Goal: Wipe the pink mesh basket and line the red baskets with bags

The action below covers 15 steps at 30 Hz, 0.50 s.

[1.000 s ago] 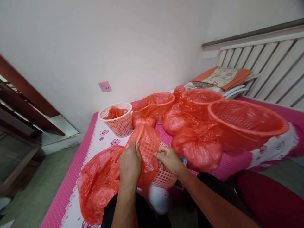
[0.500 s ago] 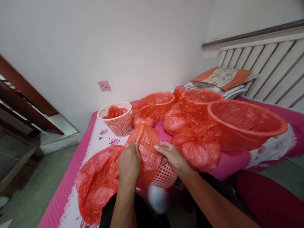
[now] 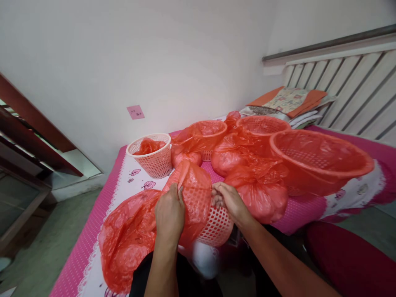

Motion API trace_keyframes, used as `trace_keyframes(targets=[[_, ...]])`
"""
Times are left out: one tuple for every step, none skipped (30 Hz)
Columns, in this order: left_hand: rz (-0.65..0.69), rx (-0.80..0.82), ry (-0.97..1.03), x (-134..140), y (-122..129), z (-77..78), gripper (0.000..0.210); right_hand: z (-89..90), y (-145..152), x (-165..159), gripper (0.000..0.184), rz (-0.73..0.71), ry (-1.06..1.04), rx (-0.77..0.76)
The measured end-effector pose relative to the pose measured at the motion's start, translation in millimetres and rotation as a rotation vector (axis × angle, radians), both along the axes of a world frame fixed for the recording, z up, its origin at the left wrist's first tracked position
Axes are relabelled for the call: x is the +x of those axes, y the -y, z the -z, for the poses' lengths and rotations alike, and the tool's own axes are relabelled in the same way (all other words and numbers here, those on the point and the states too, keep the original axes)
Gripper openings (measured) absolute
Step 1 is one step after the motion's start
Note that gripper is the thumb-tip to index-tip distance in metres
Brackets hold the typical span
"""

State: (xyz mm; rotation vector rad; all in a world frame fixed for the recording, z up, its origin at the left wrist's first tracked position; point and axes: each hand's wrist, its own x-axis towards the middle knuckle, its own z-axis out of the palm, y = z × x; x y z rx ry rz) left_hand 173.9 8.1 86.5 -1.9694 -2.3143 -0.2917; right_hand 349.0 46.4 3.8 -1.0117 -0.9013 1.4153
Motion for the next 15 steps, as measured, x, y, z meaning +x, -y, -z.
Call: trace_keyframes(targets=[[0.002, 0.000, -0.001, 0.6, 0.2, 0.1, 0.029, -1.4, 0.2, -0.9, 0.035, -0.026, -0.011, -0.013], [0.006, 0.001, -0.001, 1.3, 0.5, 0.2, 0.030, -2.3, -0.3, -2.2, 0.039, -0.047, -0.006, -0.019], [0.016, 0.003, 0.002, 2.1, 0.9, 0.6, 0.030, -2.8, -1.3, -3.5, 0.041, -0.057, 0.014, -0.012], [0.027, 0.004, 0.007, 2.9, 1.2, 1.0, 0.030, -2.7, -2.9, -4.9, 0.042, -0.055, 0.041, 0.004], [0.038, 0.007, 0.011, 3.7, 1.6, 1.5, 0.030, -2.1, -4.7, -5.9, 0.042, -0.043, 0.066, 0.025], [0.048, 0.010, 0.016, 4.3, 1.9, 2.1, 0.030, -1.3, -6.7, -6.5, 0.040, -0.024, 0.082, 0.045], [0.057, 0.012, 0.019, 4.7, 2.1, 2.7, 0.030, -0.2, -8.5, -6.4, 0.039, 0.000, 0.088, 0.061], [0.062, 0.014, 0.022, 4.9, 2.2, 3.2, 0.030, 0.9, -10.0, -5.5, 0.036, 0.020, 0.091, 0.071], [0.065, 0.016, 0.024, 4.8, 2.3, 3.7, 0.030, 1.9, -11.1, -4.0, 0.034, 0.036, 0.094, 0.074], [0.066, 0.018, 0.025, 4.4, 2.3, 4.2, 0.030, 2.9, -11.8, -1.8, 0.032, 0.049, 0.095, 0.075], [0.069, 0.020, 0.024, 3.9, 2.2, 4.6, 0.030, 3.8, -12.1, 0.7, 0.030, 0.060, 0.097, 0.074], [0.069, 0.023, 0.024, 3.3, 2.0, 5.0, 0.031, 4.5, -12.0, 3.3, 0.030, 0.068, 0.097, 0.071], [0.065, 0.026, 0.022, 2.8, 1.8, 5.3, 0.031, 5.1, -11.7, 5.7, 0.030, 0.072, 0.096, 0.069], [0.061, 0.028, 0.020, 2.4, 1.5, 5.7, 0.031, 5.6, -11.4, 7.6, 0.031, 0.076, 0.088, 0.065], [0.058, 0.030, 0.019, 2.2, 1.1, 5.9, 0.030, 6.0, -11.0, 8.8, 0.033, 0.076, 0.069, 0.057]])
